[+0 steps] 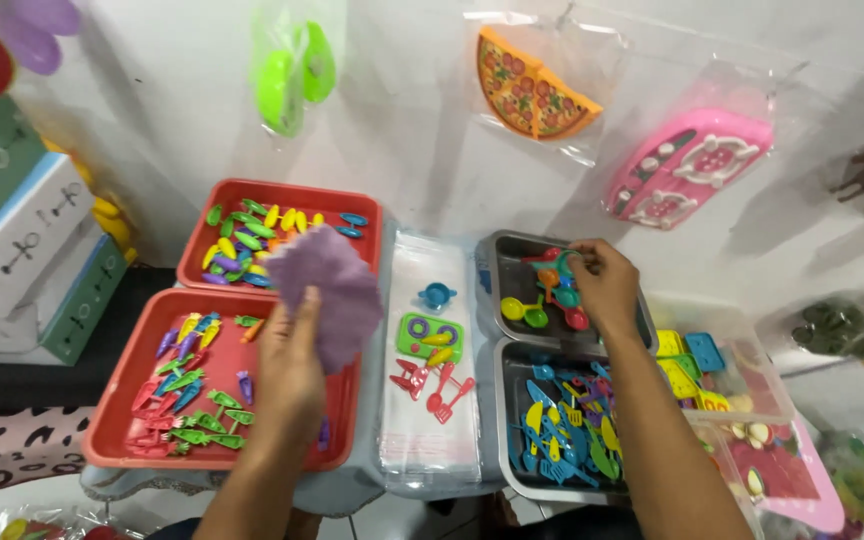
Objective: Sorting and bagging small colorful plastic toy clips from trays into plastic bags.
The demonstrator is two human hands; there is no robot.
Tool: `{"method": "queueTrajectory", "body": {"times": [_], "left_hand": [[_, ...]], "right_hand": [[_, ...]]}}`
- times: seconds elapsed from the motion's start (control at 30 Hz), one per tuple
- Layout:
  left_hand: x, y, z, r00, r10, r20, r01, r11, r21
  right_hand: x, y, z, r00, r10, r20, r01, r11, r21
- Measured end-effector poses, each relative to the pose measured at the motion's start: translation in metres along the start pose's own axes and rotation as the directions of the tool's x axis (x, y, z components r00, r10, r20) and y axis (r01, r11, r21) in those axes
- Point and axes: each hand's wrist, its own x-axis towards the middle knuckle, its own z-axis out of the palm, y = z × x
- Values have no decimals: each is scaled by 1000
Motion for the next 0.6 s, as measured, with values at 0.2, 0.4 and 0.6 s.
{"method": "queueTrajectory", "body": {"times": [0.2,0.4,0.6], "left_hand": [[-31,-12,24,957,-87,277,38,984,177],[-53,-20,27,835,-300,461,164,936,311],[-35,-49,17,733,-188,653,464,841,-278]], "right_hand": [[-88,-124,-10,944,-169,284,-48,782,622],[-151,-180,13,979,-89,184,-27,838,545],[-167,-190,14,943,-290,165,202,889,411]]}}
